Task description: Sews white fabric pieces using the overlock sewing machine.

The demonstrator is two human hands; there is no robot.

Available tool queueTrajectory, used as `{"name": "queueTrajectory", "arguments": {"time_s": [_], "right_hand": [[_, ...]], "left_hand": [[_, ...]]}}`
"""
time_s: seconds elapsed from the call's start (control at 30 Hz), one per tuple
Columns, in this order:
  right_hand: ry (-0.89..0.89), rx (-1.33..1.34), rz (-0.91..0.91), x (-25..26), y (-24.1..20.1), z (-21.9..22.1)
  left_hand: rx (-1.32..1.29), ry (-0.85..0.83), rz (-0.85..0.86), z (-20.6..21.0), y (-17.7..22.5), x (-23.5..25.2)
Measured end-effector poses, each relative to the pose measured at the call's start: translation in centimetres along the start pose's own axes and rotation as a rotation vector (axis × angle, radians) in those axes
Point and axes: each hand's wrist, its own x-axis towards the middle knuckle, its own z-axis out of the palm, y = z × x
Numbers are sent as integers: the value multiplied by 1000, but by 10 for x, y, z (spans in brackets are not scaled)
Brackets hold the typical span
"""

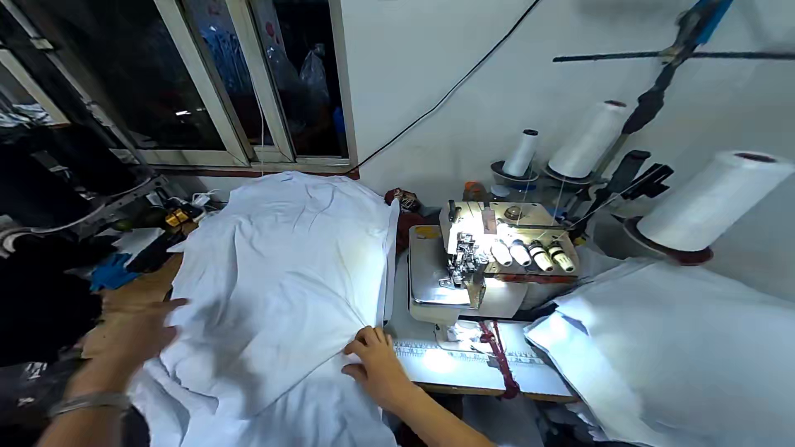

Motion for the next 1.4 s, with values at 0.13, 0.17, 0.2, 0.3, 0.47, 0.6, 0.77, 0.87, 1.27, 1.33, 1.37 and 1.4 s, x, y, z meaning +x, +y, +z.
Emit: {"name": "queueTrajectory", "arguments": {"time_s": [0.13,0.17,0.2,0.3,0.47,0.6,0.77,0.87,1.27,1.33,1.37,1.4], "right_hand": [[364,57,-15,-10,14,18],[423,36,43,-10,12,18],[422,15,123,-9,8,16],[247,-56,303,-1,-3,7],[161,114,96,-9,7,0],[-245,728,-236,-56,21,-45],[7,652,31,-86,23,-78],[252,704,94,-73,24,-73],[757,660,57,-62,12,-42],[759,660,47,-64,11,-41],[748,667,37,-65,10,-41],[727,682,32,-67,9,-40]], "left_hand": [[-223,90,208,89,62,58],[-263,124,167,101,81,68],[-281,138,96,110,98,76],[-243,44,-95,122,133,86],[-544,28,121,101,152,87],[-1006,-132,436,71,200,51],[-1027,-282,659,101,256,0],[-957,-312,670,125,267,-15],[-869,-206,819,135,264,-50],[-914,-174,788,138,264,-54],[-936,-147,767,139,265,-56],[-952,-118,746,138,265,-59]]}}
